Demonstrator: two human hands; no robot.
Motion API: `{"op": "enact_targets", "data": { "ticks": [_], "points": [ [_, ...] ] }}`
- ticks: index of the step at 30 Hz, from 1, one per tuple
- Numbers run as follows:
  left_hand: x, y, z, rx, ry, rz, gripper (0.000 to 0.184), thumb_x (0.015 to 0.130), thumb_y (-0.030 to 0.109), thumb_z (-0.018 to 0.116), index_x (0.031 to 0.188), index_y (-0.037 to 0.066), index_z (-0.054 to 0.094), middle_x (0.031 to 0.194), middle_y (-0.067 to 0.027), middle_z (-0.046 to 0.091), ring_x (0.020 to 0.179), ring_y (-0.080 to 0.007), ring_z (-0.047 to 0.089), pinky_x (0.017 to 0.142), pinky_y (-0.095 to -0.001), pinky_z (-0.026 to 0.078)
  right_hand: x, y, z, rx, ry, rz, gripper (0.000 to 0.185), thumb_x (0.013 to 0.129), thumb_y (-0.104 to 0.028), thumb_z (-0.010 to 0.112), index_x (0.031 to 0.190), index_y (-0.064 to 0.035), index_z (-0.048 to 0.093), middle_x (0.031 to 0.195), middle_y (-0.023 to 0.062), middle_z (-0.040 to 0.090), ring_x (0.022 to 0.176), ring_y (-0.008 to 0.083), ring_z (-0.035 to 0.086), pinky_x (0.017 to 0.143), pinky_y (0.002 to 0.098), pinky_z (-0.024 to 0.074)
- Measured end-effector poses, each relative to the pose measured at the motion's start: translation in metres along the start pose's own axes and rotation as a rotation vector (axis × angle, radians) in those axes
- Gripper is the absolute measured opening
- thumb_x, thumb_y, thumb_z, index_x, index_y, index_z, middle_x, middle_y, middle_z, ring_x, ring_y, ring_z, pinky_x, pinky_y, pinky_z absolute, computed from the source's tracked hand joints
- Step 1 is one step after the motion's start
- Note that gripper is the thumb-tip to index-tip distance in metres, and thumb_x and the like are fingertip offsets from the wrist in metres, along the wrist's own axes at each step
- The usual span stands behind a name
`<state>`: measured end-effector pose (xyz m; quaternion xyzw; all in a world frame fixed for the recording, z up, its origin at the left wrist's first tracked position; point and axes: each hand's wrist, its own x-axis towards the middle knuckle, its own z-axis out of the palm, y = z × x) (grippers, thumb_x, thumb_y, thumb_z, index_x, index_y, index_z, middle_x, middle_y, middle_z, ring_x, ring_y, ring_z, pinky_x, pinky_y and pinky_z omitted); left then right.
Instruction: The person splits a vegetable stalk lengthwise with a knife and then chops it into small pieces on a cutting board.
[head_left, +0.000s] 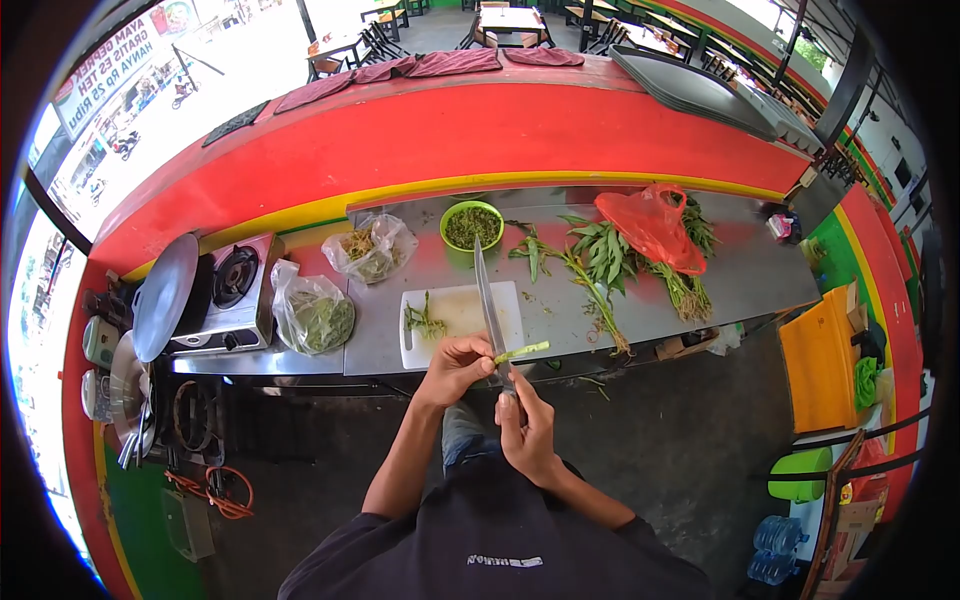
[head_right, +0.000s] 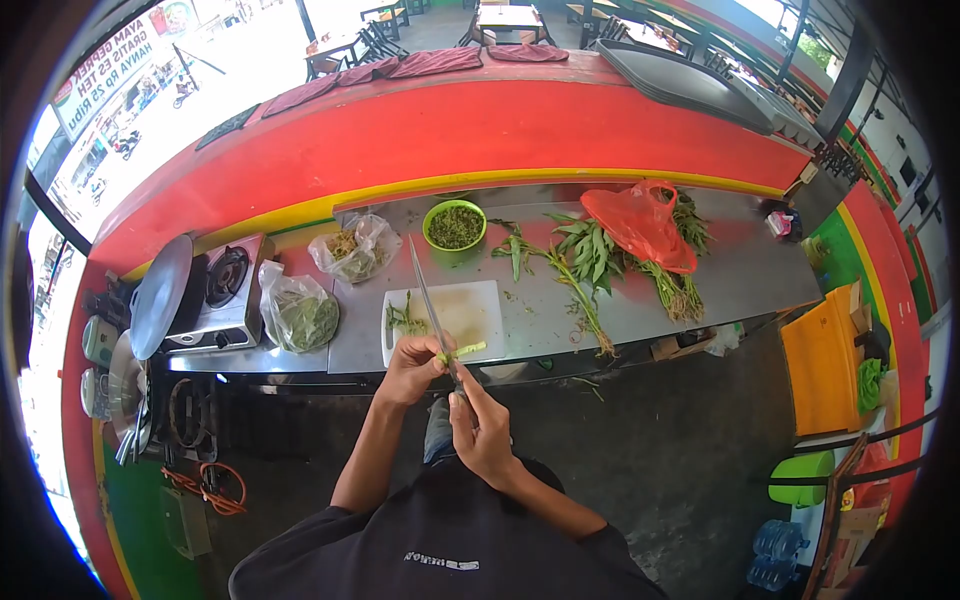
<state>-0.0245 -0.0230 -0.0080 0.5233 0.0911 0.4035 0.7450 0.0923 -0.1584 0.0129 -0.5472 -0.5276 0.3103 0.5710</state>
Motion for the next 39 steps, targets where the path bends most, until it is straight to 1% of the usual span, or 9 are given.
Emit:
{"op": "enact_targets", "data": {
  "ticks": [3,6,15,18,26,30,33,35,39],
  "points": [
    [0.0,-0.007,-0.001,-0.007,0.046,0.047,0.019,0.093,0.024,0.077,0.091,0.006,0.071,0.09,-0.0029,0.061,0.078,-0.01,0.054,0.07,-0.0241,0.043,0.003,0.004,0.003,-0.016,0.053,-0.142,0.043,0.099,-0.004,0.058,0.139,0.0101,0.053,0.112,0.0292,0.069,0.093,0.0321,0.073,0.079,0.0342,0.0556],
    [0.001,-0.011,-0.003,-0.016,0.091,0.06,0.021,0.092,0.026,0.078,0.09,0.006,0.07,0.09,-0.003,0.061,0.079,-0.0101,0.053,0.07,-0.0244,0.042,0.002,0.006,0.002,-0.039,0.043,-0.163,0.042,0.099,-0.004,0.058,0.139,0.0101,0.053,0.112,0.0293,0.069,0.096,0.0327,0.073,0.081,0.0341,0.0558],
    [0.017,-0.011,0.003,-0.007,0.107,0.091,0.027,0.091,0.031,0.079,0.088,0.006,0.068,0.088,-0.0034,0.06,0.079,-0.0124,0.052,0.069,-0.0267,0.04,-0.002,0.009,-0.006,-0.059,0.055,-0.149,0.042,0.099,-0.004,0.059,0.138,0.011,0.053,0.113,0.0288,0.07,0.096,0.0298,0.073,0.08,0.0331,0.0559],
    [0.02,-0.016,0.003,-0.038,0.115,0.073,0.029,0.091,0.033,0.079,0.089,0.005,0.069,0.088,-0.0034,0.059,0.079,-0.0137,0.052,0.07,-0.0279,0.041,-0.004,0.01,-0.009,-0.039,0.031,-0.063,0.042,0.099,-0.004,0.059,0.138,0.0112,0.053,0.114,0.0286,0.07,0.094,0.0274,0.073,0.079,0.0325,0.0558],
    [0.013,-0.032,-0.006,-0.083,0.106,-0.005,0.029,0.092,0.034,0.078,0.096,0.006,0.072,0.089,-0.0018,0.059,0.081,-0.0137,0.053,0.071,-0.0288,0.042,-0.001,0.012,-0.012,-0.027,0.063,-0.144,0.042,0.099,-0.003,0.058,0.138,0.0117,0.052,0.113,0.0287,0.07,0.093,0.0274,0.073,0.078,0.0325,0.0557],
    [0.013,-0.027,-0.002,-0.037,0.072,0.024,0.027,0.091,0.033,0.079,0.095,0.006,0.072,0.088,-0.0017,0.059,0.082,-0.0136,0.054,0.071,-0.0289,0.042,-0.002,0.01,-0.013,-0.017,0.066,-0.141,0.042,0.1,-0.004,0.058,0.138,0.0117,0.052,0.113,0.0287,0.07,0.093,0.0278,0.073,0.078,0.0328,0.0555],
    [0.013,-0.023,0.002,-0.018,0.029,0.019,0.026,0.091,0.032,0.079,0.093,0.007,0.073,0.086,-0.0013,0.059,0.081,-0.0141,0.053,0.07,-0.0289,0.042,-0.001,0.005,-0.014,0.029,0.01,0.008,0.042,0.1,-0.005,0.058,0.138,0.0118,0.052,0.113,0.0287,0.07,0.093,0.0286,0.073,0.078,0.0331,0.0553],
    [0.015,-0.021,0.003,-0.066,0.046,0.029,0.025,0.091,0.031,0.08,0.089,0.008,0.072,0.085,-0.0013,0.06,0.081,-0.0149,0.054,0.071,-0.0291,0.041,0.003,0.01,-0.007,0.023,0.092,-0.224,0.042,0.103,-0.008,0.054,0.143,0.0061,0.051,0.068,0.0027,0.056,0.057,0.0073,0.051,0.052,0.0244,0.0413],
    [0.016,-0.015,0.001,-0.057,0.032,0.048,0.023,0.09,0.03,0.08,0.088,0.009,0.071,0.084,-0.0014,0.06,0.08,-0.0153,0.053,0.071,-0.0293,0.041,0.001,0.007,-0.009,-0.001,0.076,-0.248,0.042,0.103,-0.008,0.055,0.142,0.0073,0.051,0.068,0.0023,0.055,0.057,0.0066,0.05,0.052,0.0244,0.0407]
  ]
}}
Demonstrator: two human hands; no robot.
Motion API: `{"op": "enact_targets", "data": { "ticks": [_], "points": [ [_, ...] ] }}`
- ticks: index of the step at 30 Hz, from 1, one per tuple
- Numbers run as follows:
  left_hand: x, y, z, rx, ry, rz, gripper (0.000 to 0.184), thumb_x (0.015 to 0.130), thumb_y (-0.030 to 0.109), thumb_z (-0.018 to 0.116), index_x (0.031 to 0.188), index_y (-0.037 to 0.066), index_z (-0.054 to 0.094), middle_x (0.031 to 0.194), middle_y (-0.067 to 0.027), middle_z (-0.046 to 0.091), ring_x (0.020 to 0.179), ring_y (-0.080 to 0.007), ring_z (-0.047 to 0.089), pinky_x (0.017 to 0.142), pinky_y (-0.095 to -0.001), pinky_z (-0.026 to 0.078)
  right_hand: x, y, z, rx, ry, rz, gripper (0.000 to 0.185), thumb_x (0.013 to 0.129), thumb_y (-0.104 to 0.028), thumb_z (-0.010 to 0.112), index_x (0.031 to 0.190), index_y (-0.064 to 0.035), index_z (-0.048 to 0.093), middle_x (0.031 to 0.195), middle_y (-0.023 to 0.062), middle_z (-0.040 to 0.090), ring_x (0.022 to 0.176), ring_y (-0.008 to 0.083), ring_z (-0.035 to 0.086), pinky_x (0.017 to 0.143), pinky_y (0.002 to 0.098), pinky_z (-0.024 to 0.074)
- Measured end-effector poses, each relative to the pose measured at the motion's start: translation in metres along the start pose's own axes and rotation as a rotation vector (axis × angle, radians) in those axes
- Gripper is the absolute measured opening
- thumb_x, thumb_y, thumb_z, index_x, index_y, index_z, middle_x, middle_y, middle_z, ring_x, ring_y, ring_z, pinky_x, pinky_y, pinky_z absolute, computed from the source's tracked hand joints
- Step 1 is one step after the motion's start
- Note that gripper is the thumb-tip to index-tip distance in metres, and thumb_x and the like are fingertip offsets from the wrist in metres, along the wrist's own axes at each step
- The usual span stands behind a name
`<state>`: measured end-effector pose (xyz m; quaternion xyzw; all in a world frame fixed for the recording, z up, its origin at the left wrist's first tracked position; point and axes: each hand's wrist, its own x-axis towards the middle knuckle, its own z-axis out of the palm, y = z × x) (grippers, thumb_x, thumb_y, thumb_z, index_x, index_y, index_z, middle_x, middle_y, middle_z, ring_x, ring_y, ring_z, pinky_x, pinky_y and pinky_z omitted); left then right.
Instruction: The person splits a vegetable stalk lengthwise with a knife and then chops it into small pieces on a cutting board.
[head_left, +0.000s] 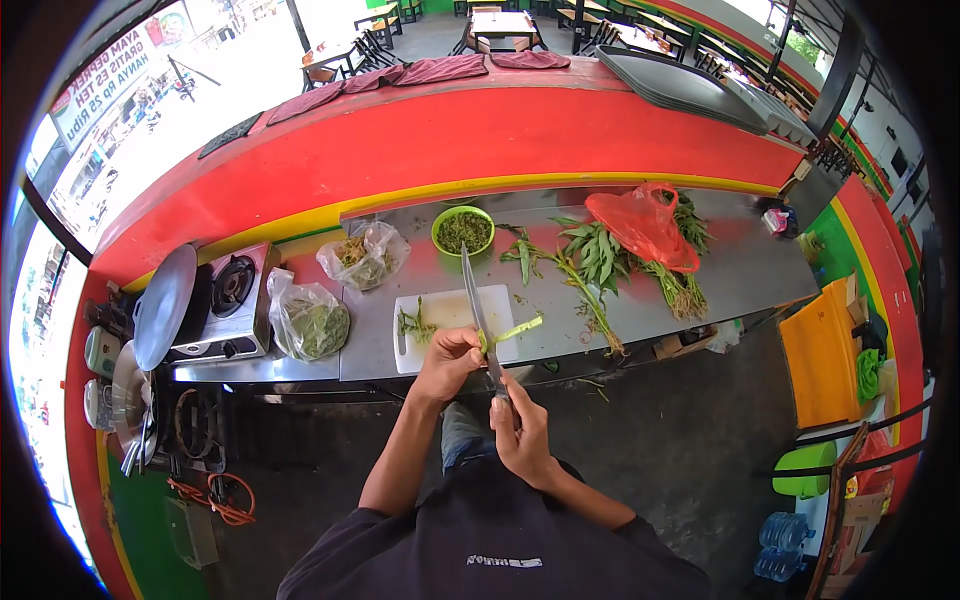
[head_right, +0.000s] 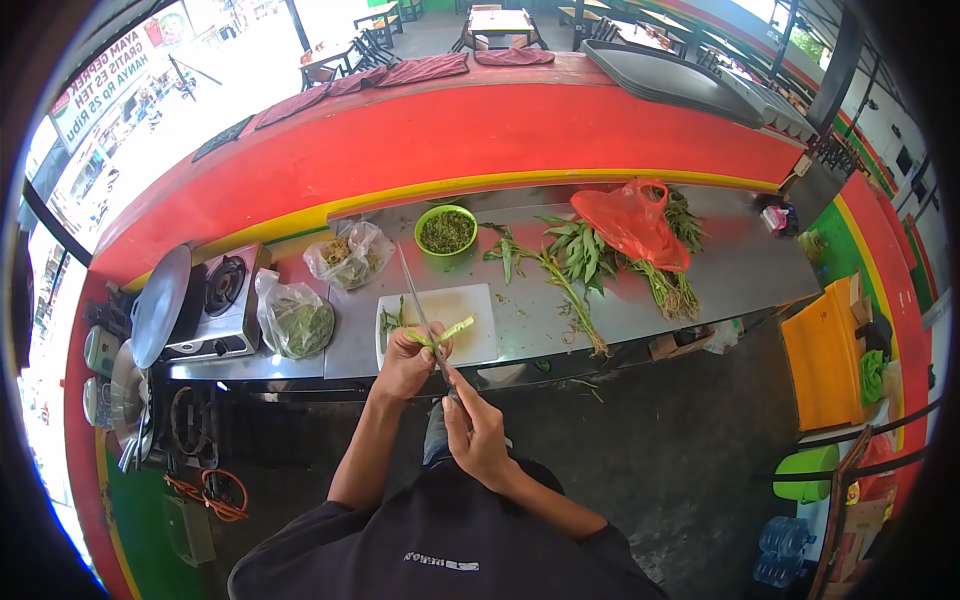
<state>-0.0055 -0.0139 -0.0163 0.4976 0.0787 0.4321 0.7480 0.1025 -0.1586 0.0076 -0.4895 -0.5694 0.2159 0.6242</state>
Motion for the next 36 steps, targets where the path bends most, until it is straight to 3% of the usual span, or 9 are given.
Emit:
{"op": "enact_targets", "data": {
  "ticks": [3,4,6,9,15,18,21,24,36],
  "points": [
    [0.003,0.003,0.002,0.01,0.012,-0.019,0.023,0.089,0.029,0.081,0.086,0.009,0.07,0.084,-0.0016,0.06,0.08,-0.0156,0.052,0.07,-0.0297,0.04,0.0,-0.005,-0.002,-0.016,0.0,-0.01,0.042,0.103,-0.007,0.055,0.142,0.0081,0.051,0.068,0.0019,0.054,0.057,0.0062,0.05,0.052,0.0244,0.0403],
    [0.004,0.004,0.004,-0.008,0.01,-0.003,0.024,0.088,0.03,0.082,0.086,0.009,0.07,0.084,-0.0013,0.06,0.079,-0.0158,0.052,0.069,-0.0298,0.039,-0.001,-0.008,-0.003,-0.017,-0.02,0.047,0.042,0.101,-0.006,0.056,0.141,0.0092,0.051,0.091,0.0163,0.061,0.079,0.0214,0.061,0.069,0.0303,0.0477],
    [0.007,0.005,0.004,-0.024,0.007,0.013,0.025,0.088,0.031,0.082,0.086,0.009,0.07,0.083,-0.0011,0.06,0.079,-0.016,0.051,0.069,-0.0299,0.038,-0.003,-0.009,-0.005,-0.017,-0.039,0.102,0.043,0.1,-0.005,0.058,0.139,0.0104,0.052,0.113,0.0307,0.068,0.101,0.0365,0.072,0.085,0.0361,0.0551],
    [0.01,0.003,0.001,-0.113,-0.066,0.067,0.014,0.092,0.016,0.078,0.091,0.006,0.069,0.091,-0.003,0.065,0.083,-0.0117,0.057,0.072,-0.0267,0.045,-0.007,-0.007,-0.006,-0.035,-0.05,0.101,0.042,0.1,-0.005,0.058,0.139,0.0099,0.052,0.114,0.0305,0.068,0.1,0.035,0.073,0.084,0.0353,0.0551],
    [0.007,-0.001,0.001,0.016,0.047,-0.024,0.028,0.089,0.034,0.081,0.094,0.007,0.072,0.088,-0.0027,0.063,0.081,-0.0158,0.053,0.073,-0.0285,0.039,-0.01,0.001,-0.008,-0.045,-0.029,0.117,0.041,0.101,-0.005,0.057,0.139,0.0094,0.053,0.113,0.0289,0.069,0.092,0.0292,0.073,0.079,0.0324,0.055],
    [0.003,-0.003,-0.001,0.013,0.064,-0.09,0.03,0.09,0.033,0.08,0.097,0.005,0.072,0.09,-0.0033,0.063,0.082,-0.015,0.054,0.074,-0.028,0.041,-0.008,0.004,-0.006,-0.028,0.026,0.021,0.043,0.102,-0.006,0.055,0.143,0.0061,0.051,0.066,0.0024,0.054,0.057,0.007,0.05,0.053,0.025,0.0419],
    [0.0,-0.005,-0.004,0.022,0.027,-0.103,0.028,0.09,0.031,0.08,0.095,0.005,0.073,0.091,-0.0045,0.064,0.082,-0.0145,0.054,0.072,-0.0283,0.041,-0.007,-0.002,-0.009,-0.038,0.019,0.052,0.043,0.102,-0.007,0.055,0.143,0.0058,0.052,0.065,0.0025,0.054,0.056,0.0074,0.05,0.053,0.025,0.0421],
    [-0.001,-0.004,-0.003,0.024,-0.04,-0.085,0.026,0.09,0.03,0.081,0.091,0.005,0.073,0.089,-0.0053,0.063,0.081,-0.0145,0.054,0.07,-0.0285,0.041,-0.004,-0.007,-0.011,-0.017,-0.023,0.107,0.042,0.101,-0.004,0.057,0.14,0.0098,0.052,0.114,0.029,0.069,0.097,0.0308,0.073,0.082,0.0338,0.055],
    [0.008,0.003,0.005,0.056,-0.002,-0.016,0.028,0.086,0.028,0.084,0.082,0.004,0.07,0.086,-0.0051,0.061,0.081,-0.0159,0.055,0.069,-0.0304,0.044,0.006,-0.002,-0.008,-0.051,-0.027,0.053,0.042,0.1,-0.004,0.058,0.139,0.0105,0.052,0.118,0.0307,0.068,0.108,0.0387,0.071,0.09,0.0372,0.0552]
  ]
}}
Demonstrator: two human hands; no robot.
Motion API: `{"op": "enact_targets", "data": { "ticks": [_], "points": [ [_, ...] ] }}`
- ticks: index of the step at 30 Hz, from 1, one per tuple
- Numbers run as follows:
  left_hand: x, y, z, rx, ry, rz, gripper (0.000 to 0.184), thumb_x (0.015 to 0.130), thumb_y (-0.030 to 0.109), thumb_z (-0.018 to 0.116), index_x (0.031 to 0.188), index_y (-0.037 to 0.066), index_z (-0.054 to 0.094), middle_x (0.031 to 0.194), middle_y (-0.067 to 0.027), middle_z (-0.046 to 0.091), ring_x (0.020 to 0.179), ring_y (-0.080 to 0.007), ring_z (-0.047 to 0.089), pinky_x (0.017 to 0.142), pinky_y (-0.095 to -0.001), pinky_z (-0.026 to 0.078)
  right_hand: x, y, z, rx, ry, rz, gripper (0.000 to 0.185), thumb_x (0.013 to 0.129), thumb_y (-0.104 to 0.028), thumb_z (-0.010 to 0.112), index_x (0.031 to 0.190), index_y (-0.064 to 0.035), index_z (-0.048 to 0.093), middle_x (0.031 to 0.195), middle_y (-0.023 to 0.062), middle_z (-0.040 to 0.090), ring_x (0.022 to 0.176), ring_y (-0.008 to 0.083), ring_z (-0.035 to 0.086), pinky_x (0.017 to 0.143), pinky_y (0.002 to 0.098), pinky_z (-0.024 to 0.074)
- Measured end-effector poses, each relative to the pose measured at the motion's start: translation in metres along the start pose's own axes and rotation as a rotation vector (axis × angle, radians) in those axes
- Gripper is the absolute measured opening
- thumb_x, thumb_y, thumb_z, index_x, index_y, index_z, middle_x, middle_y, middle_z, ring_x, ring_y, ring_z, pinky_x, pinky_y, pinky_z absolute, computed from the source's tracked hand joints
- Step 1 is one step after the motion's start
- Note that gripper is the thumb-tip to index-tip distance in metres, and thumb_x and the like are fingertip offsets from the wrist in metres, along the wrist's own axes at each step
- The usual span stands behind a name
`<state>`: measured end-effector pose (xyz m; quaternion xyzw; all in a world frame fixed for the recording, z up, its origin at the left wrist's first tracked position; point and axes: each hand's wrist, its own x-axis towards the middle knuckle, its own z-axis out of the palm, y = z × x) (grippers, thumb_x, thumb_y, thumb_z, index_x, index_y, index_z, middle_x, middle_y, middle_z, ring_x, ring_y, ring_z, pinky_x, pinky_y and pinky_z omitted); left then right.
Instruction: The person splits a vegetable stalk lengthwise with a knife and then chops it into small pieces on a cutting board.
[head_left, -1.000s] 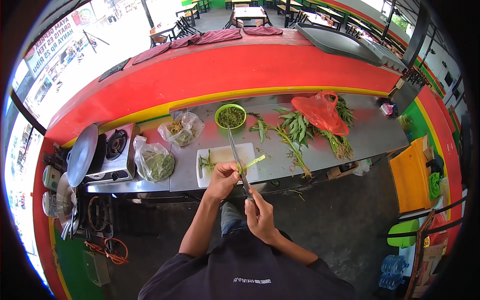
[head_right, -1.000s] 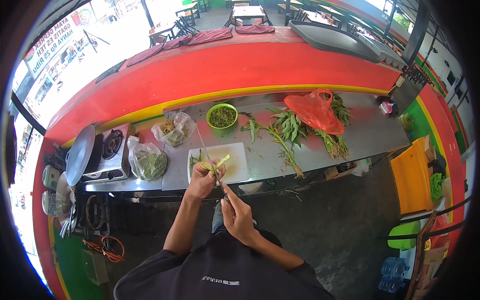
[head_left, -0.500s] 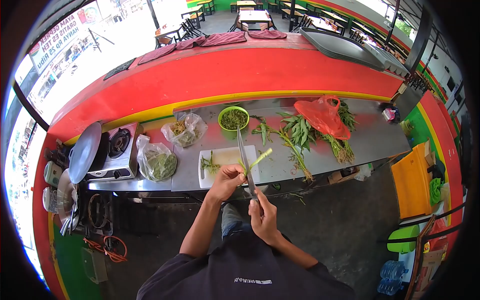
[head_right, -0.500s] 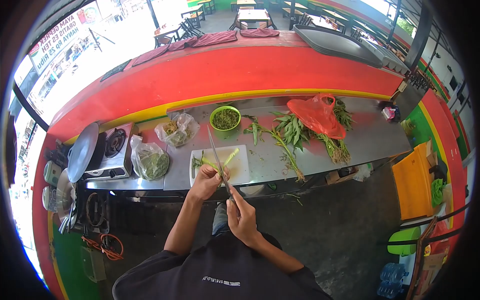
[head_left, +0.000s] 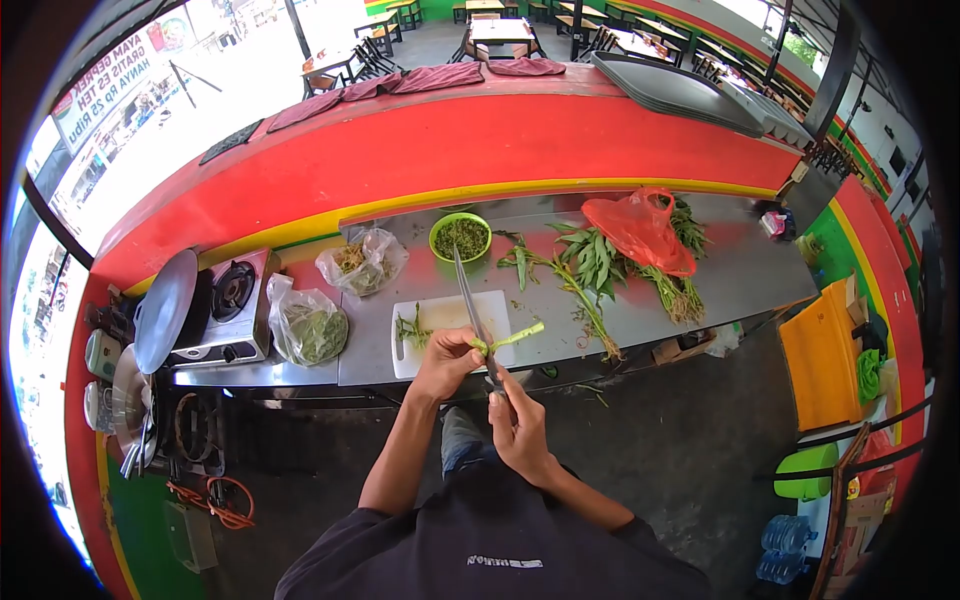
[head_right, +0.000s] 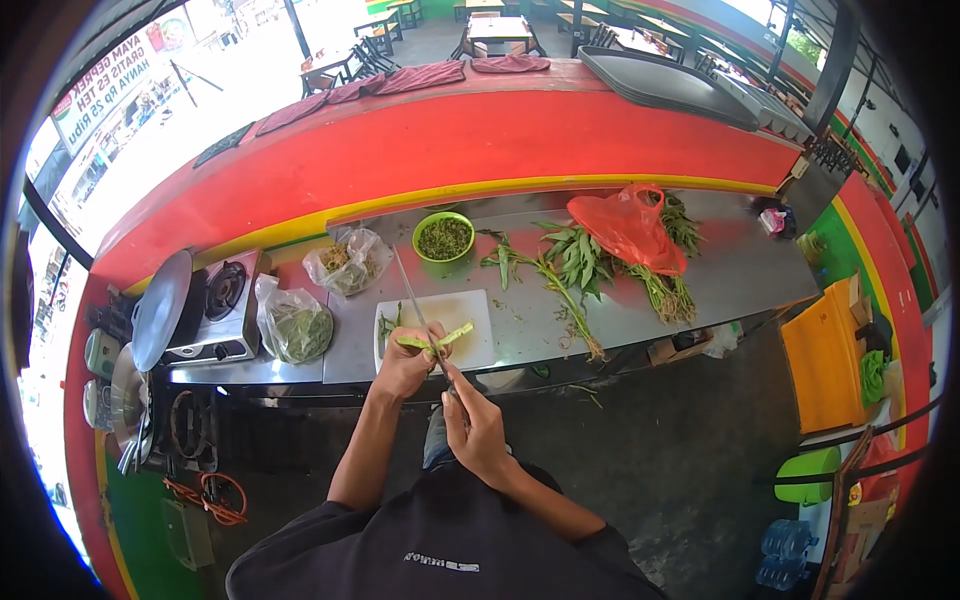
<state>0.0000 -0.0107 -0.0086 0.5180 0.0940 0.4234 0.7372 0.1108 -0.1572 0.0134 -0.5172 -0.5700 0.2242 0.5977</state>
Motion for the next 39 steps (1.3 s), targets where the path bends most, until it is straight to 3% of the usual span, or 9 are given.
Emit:
{"op": "enact_targets", "data": {
  "ticks": [5,12,14,18,21,23,27,29,39],
  "points": [
    [0.006,-0.007,-0.003,-0.104,-0.08,0.055,0.013,0.092,0.012,0.077,0.096,0.002,0.07,0.098,-0.0045,0.067,0.088,-0.0133,0.062,0.08,-0.029,0.054,0.0,0.004,-0.002,0.008,-0.003,0.029,0.042,0.1,-0.003,0.058,0.138,0.011,0.052,0.117,0.0306,0.068,0.106,0.0373,0.072,0.087,0.036,0.0556],
    [-0.002,-0.015,-0.003,-0.03,0.039,-0.057,0.026,0.09,0.026,0.081,0.096,0.004,0.069,0.091,-0.0045,0.063,0.082,-0.0119,0.057,0.074,-0.0274,0.046,-0.002,0.008,-0.008,0.011,0.021,0.075,0.042,0.1,-0.004,0.058,0.139,0.0107,0.052,0.117,0.0307,0.068,0.106,0.0378,0.072,0.088,0.0367,0.0556],
    [-0.002,-0.017,-0.008,-0.056,-0.053,-0.063,0.008,0.095,0.007,0.073,0.099,0.003,0.07,0.094,-0.0021,0.067,0.085,-0.01,0.063,0.079,-0.0268,0.052,-0.001,0.01,-0.009,-0.004,0.03,0.041,0.042,0.1,-0.004,0.058,0.139,0.0106,0.052,0.117,0.0309,0.068,0.107,0.0381,0.072,0.088,0.0371,0.0557],
    [0.001,-0.017,-0.007,-0.036,-0.06,-0.049,0.003,0.095,0.005,0.072,0.096,0.003,0.07,0.093,-0.0026,0.067,0.084,-0.0102,0.062,0.077,-0.0266,0.051,0.003,0.009,-0.009,-0.012,0.032,0.011,0.042,0.1,-0.004,0.058,0.139,0.0103,0.052,0.116,0.0311,0.068,0.108,0.0388,0.071,0.088,0.0376,0.0559],
    [0.003,-0.019,-0.006,-0.008,-0.04,0.02,0.003,0.095,0.004,0.071,0.092,0.002,0.07,0.093,-0.0034,0.067,0.083,-0.0106,0.061,0.076,-0.0264,0.05,0.006,0.012,-0.006,-0.018,0.07,-0.098,0.042,0.101,-0.006,0.057,0.141,0.0073,0.052,0.066,0.0054,0.055,0.057,0.0099,0.054,0.053,0.0273,0.0444],
    [0.003,-0.02,-0.005,0.004,0.035,0.035,0.023,0.089,0.025,0.081,0.087,0.005,0.069,0.086,-0.0048,0.062,0.077,-0.0129,0.055,0.068,-0.0265,0.044,0.007,0.011,-0.005,-0.02,0.055,-0.094,0.042,0.101,-0.005,0.057,0.141,0.0081,0.052,0.068,0.0067,0.058,0.058,0.0107,0.055,0.054,0.0276,0.0457],
    [0.006,-0.017,-0.011,-0.038,-0.068,0.081,0.005,0.095,0.005,0.072,0.092,0.002,0.07,0.092,-0.0043,0.066,0.083,-0.012,0.06,0.075,-0.0274,0.049,0.009,0.006,-0.004,-0.025,0.057,-0.12,0.042,0.101,-0.004,0.057,0.14,0.0092,0.052,0.08,0.0128,0.066,0.061,0.013,0.059,0.058,0.0283,0.0489],
    [0.009,-0.014,-0.009,-0.047,-0.093,0.101,0.006,0.095,0.006,0.072,0.092,0.002,0.07,0.092,-0.0044,0.066,0.083,-0.0124,0.059,0.074,-0.0271,0.049,0.008,0.005,-0.005,-0.046,0.03,-0.063,0.042,0.1,-0.004,0.058,0.139,0.0093,0.053,0.109,0.0275,0.07,0.082,0.0294,0.073,0.073,0.033,0.0555],
    [0.018,-0.002,-0.008,-0.058,-0.058,0.108,0.009,0.095,0.008,0.072,0.089,0.003,0.069,0.093,-0.0036,0.064,0.08,-0.0115,0.057,0.072,-0.0265,0.048,0.004,0.009,-0.003,-0.048,0.018,-0.052,0.043,0.1,-0.004,0.058,0.14,0.0074,0.054,0.108,0.0275,0.07,0.08,0.029,0.073,0.071,0.0331,0.0553]
  ]
}}
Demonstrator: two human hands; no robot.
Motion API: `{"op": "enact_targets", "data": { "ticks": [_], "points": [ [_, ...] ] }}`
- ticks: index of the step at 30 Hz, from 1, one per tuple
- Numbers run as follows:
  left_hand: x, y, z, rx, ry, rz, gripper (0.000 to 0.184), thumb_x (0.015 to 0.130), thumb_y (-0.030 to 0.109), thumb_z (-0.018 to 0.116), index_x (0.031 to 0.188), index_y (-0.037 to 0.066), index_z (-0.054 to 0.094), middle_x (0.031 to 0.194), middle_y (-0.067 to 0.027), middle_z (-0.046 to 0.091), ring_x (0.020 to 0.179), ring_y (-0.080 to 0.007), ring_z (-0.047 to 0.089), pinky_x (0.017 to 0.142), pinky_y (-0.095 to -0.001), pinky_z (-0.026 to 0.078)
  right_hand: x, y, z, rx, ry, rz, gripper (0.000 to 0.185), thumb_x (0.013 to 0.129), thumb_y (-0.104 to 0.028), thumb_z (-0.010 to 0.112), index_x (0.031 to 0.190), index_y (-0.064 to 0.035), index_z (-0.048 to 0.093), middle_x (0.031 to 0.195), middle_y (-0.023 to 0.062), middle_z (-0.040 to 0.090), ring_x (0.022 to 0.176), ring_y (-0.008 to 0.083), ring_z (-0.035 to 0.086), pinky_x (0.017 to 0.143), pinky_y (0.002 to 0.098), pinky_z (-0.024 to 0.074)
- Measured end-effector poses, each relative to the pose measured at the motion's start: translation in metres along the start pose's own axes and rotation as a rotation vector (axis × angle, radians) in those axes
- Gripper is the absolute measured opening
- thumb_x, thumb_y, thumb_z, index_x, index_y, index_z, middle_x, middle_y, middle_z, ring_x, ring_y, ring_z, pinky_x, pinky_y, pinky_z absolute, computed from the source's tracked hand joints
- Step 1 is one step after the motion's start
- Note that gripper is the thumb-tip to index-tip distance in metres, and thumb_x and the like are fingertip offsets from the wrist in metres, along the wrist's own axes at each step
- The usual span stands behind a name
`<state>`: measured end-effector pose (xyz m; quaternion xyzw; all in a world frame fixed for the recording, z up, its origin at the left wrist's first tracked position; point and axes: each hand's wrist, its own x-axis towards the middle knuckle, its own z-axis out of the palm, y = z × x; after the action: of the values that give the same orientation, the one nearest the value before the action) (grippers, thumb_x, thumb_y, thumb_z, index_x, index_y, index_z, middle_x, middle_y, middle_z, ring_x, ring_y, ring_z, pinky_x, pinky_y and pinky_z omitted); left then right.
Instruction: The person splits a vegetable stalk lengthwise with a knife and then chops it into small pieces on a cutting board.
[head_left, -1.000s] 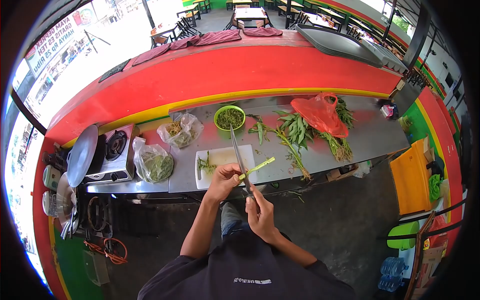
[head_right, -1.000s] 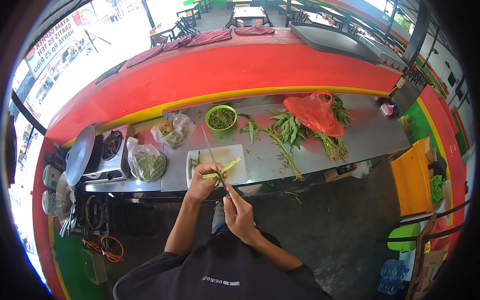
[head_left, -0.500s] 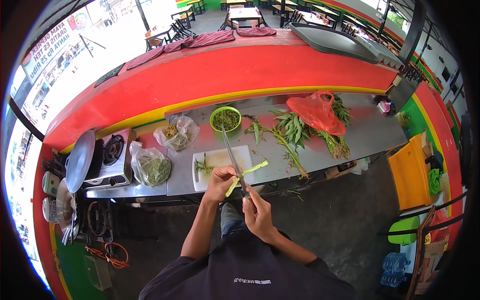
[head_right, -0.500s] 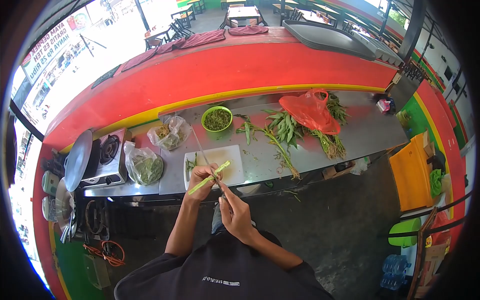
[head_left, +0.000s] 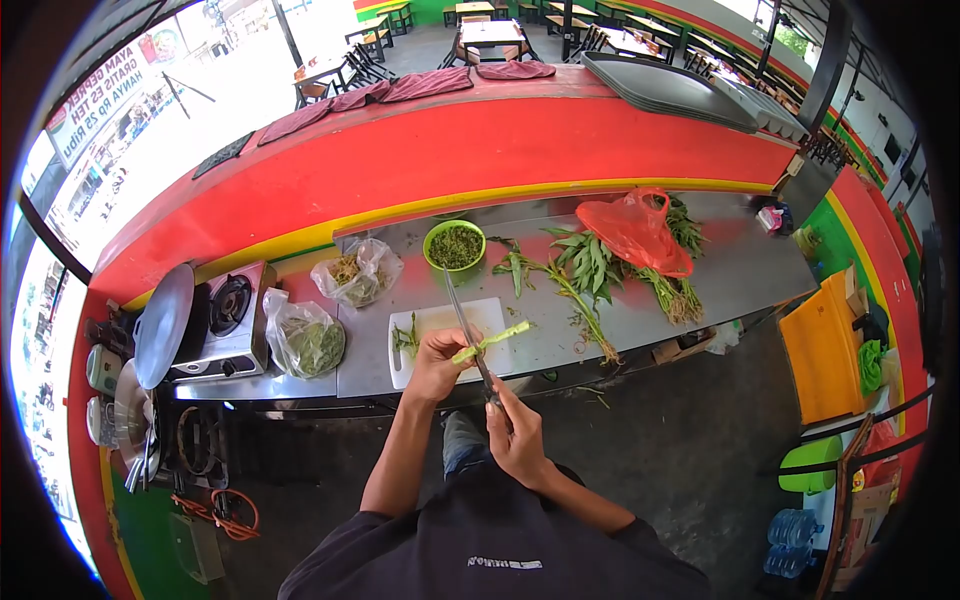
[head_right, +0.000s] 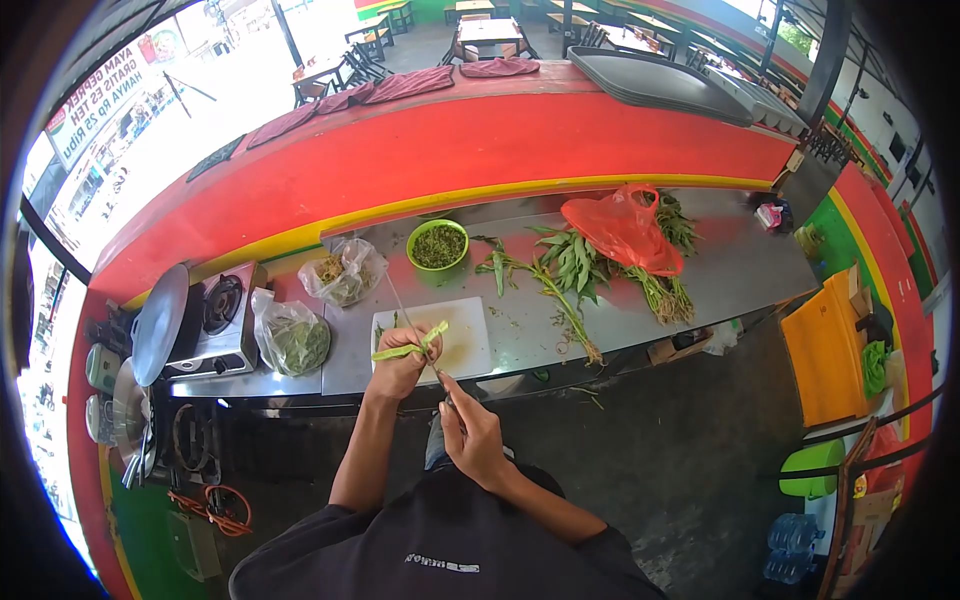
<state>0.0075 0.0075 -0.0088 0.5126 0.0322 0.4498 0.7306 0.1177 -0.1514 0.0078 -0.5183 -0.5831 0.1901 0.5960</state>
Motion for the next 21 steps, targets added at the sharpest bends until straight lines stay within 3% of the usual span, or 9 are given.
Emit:
{"op": "enact_targets", "data": {
  "ticks": [3,5,9,12,14,15,17,21],
  "points": [
    [0.002,0.002,0.0,0.014,-0.009,-0.019,0.01,0.096,0.01,0.072,0.089,0.004,0.068,0.092,-0.0036,0.064,0.08,-0.0114,0.057,0.071,-0.0266,0.048,0.0,0.0,-0.001,-0.001,-0.045,0.082,0.043,0.099,-0.005,0.058,0.14,0.0074,0.053,0.108,0.0281,0.069,0.082,0.0296,0.073,0.072,0.0335,0.0553],
    [0.002,0.0,0.001,0.001,-0.017,-0.018,0.011,0.097,0.013,0.071,0.091,0.004,0.069,0.091,-0.004,0.064,0.079,-0.0109,0.057,0.07,-0.0266,0.048,0.002,0.004,0.003,0.023,0.04,-0.053,0.042,0.101,-0.005,0.057,0.14,0.0091,0.053,0.07,0.0075,0.056,0.057,0.0102,0.052,0.053,0.0272,0.0432],
    [-0.005,-0.009,-0.004,0.097,0.049,-0.077,0.011,0.099,0.013,0.069,0.092,0.004,0.069,0.088,-0.0036,0.065,0.078,-0.0104,0.057,0.07,-0.0264,0.048,0.003,0.009,0.002,0.031,0.049,-0.072,0.042,0.101,-0.005,0.056,0.141,0.0087,0.052,0.069,0.0068,0.056,0.056,0.0099,0.051,0.053,0.0272,0.0432],
    [-0.008,-0.014,-0.01,-0.007,0.001,-0.053,0.012,0.1,0.014,0.068,0.094,0.004,0.069,0.087,-0.0032,0.066,0.078,-0.0106,0.058,0.072,-0.027,0.049,0.003,0.009,0.0,0.027,0.064,-0.078,0.043,0.101,-0.005,0.056,0.141,0.0085,0.052,0.068,0.0064,0.057,0.056,0.0097,0.051,0.053,0.027,0.0433],
    [-0.009,-0.013,-0.012,0.016,0.012,-0.088,0.009,0.097,0.011,0.072,0.093,0.003,0.07,0.087,-0.0029,0.067,0.079,-0.0115,0.06,0.074,-0.0274,0.05,0.002,0.005,-0.004,0.028,0.005,0.012,0.044,0.098,-0.002,0.059,0.14,0.0077,0.053,0.101,0.0246,0.07,0.071,0.0252,0.068,0.069,0.0326,0.0547],
    [-0.008,-0.012,-0.008,0.016,0.012,-0.088,0.009,0.097,0.011,0.072,0.093,0.003,0.07,0.087,-0.0029,0.067,0.079,-0.0115,0.06,0.074,-0.0274,0.05,0.003,0.003,-0.005,0.028,0.005,0.012,0.044,0.098,-0.002,0.059,0.14,0.0077,0.053,0.101,0.0246,0.07,0.071,0.0252,0.068,0.069,0.0326,0.0547],
    [-0.007,-0.01,0.0,0.106,0.053,-0.066,0.022,0.09,0.026,0.08,0.09,0.007,0.07,0.084,-0.003,0.062,0.075,-0.0127,0.049,0.061,-0.0257,0.038,0.007,0.0,-0.006,0.029,0.01,0.009,0.044,0.097,-0.002,0.06,0.14,0.0064,0.054,0.095,0.0215,0.069,0.068,0.0234,0.066,0.065,0.0322,0.0534],
    [-0.007,-0.011,-0.002,0.109,0.025,-0.03,0.021,0.089,0.025,0.082,0.09,0.007,0.071,0.084,-0.0036,0.063,0.075,-0.0132,0.05,0.061,-0.0258,0.037,0.01,0.004,-0.004,-0.007,0.053,-0.062,0.044,0.097,-0.002,0.06,0.14,0.0052,0.054,0.087,0.0185,0.066,0.064,0.0223,0.063,0.062,0.0322,0.0516]
  ]
}}
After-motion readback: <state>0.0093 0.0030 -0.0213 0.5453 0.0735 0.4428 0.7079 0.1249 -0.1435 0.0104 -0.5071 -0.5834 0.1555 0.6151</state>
